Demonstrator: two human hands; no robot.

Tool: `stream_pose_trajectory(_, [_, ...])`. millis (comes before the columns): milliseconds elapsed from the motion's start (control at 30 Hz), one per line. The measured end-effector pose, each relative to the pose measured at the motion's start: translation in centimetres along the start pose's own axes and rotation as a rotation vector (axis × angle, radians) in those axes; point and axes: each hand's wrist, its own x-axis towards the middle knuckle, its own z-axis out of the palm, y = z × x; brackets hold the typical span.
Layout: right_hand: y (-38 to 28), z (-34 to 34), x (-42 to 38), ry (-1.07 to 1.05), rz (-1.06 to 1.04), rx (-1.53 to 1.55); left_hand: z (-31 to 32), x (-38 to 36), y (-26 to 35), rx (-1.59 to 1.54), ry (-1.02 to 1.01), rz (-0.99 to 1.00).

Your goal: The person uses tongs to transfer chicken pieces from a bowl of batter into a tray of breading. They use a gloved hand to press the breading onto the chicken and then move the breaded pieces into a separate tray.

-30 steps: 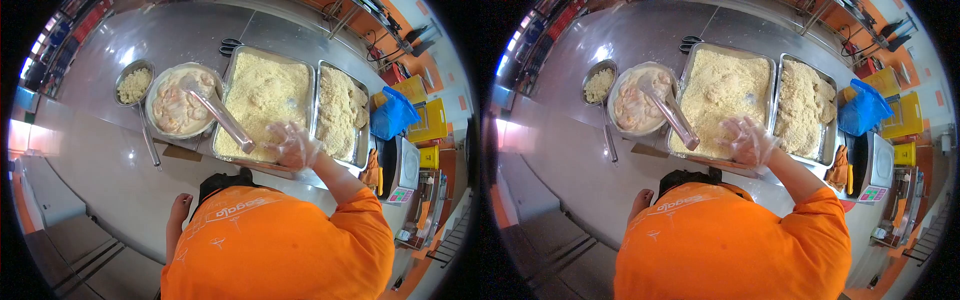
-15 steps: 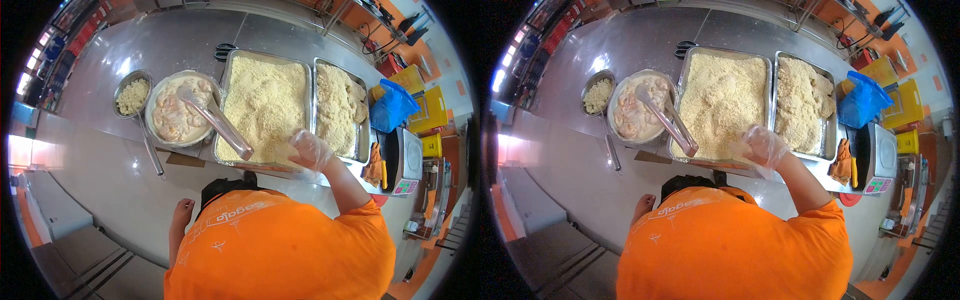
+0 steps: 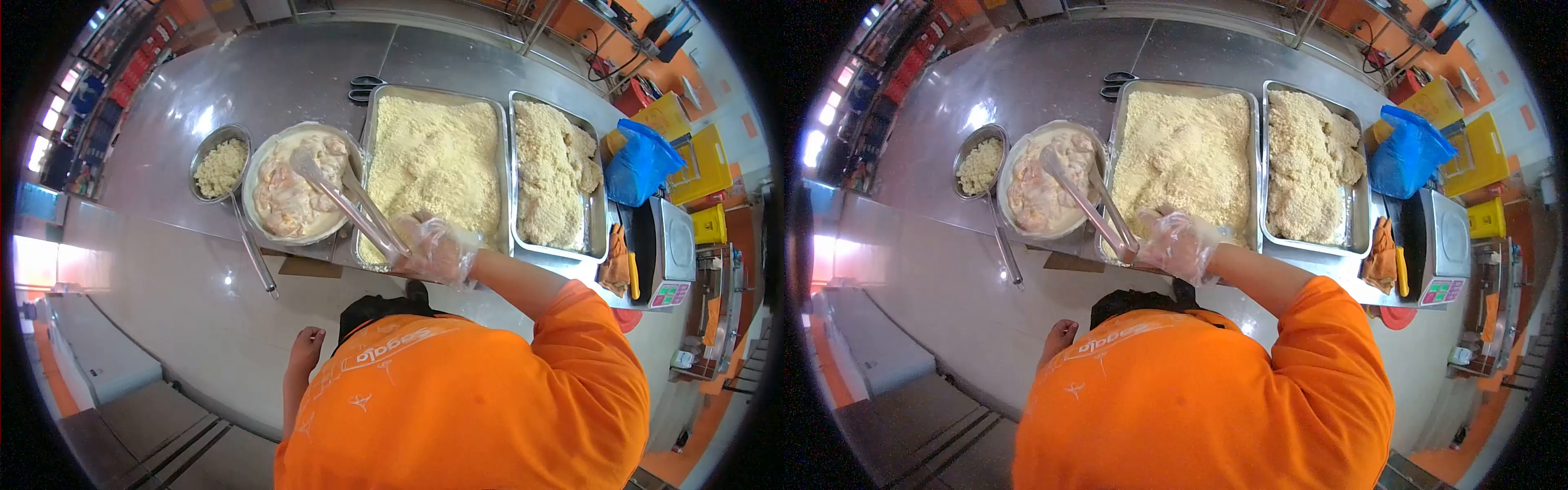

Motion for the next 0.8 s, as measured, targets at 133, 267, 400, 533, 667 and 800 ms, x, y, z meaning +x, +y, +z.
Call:
stream_pose_trajectory(133, [-0.1, -0.3, 2.0, -0.044, -0.021, -0.125, -1.0, -1.8, 4.1, -0.077, 0.147, 0.12])
stream_pose_trajectory(267, [1.7, 3.2, 4.1, 0.068, -0.284, -0.408, -3.5, -3.6, 15.3, 0.274, 0.615, 0.86])
stream_pose_trajectory(400, [-0.4, 0.0, 4.0, -0.014, -0.343, -0.458, -2.9, -2.0, 24.5, 0.619, 0.773, 1.296])
stream_pose_trajectory(533, [0.0, 1.2, 5.0, -0.082, -0.149, -0.235, -2.2, 0.5, 25.1, 0.745, 0.838, 1.308])
stream_pose_trajectory(667, [0.4, 2.4, 5.0, 0.029, -0.139, -0.239, -2.4, 0.4, 21.2, 0.677, 0.879, 1.195])
stream_pose_trajectory(800, [1.6, 3.3, 5.3, 0.099, -0.267, -0.3, -2.6, 0.6, 17.3, 0.601, 0.959, 1.102])
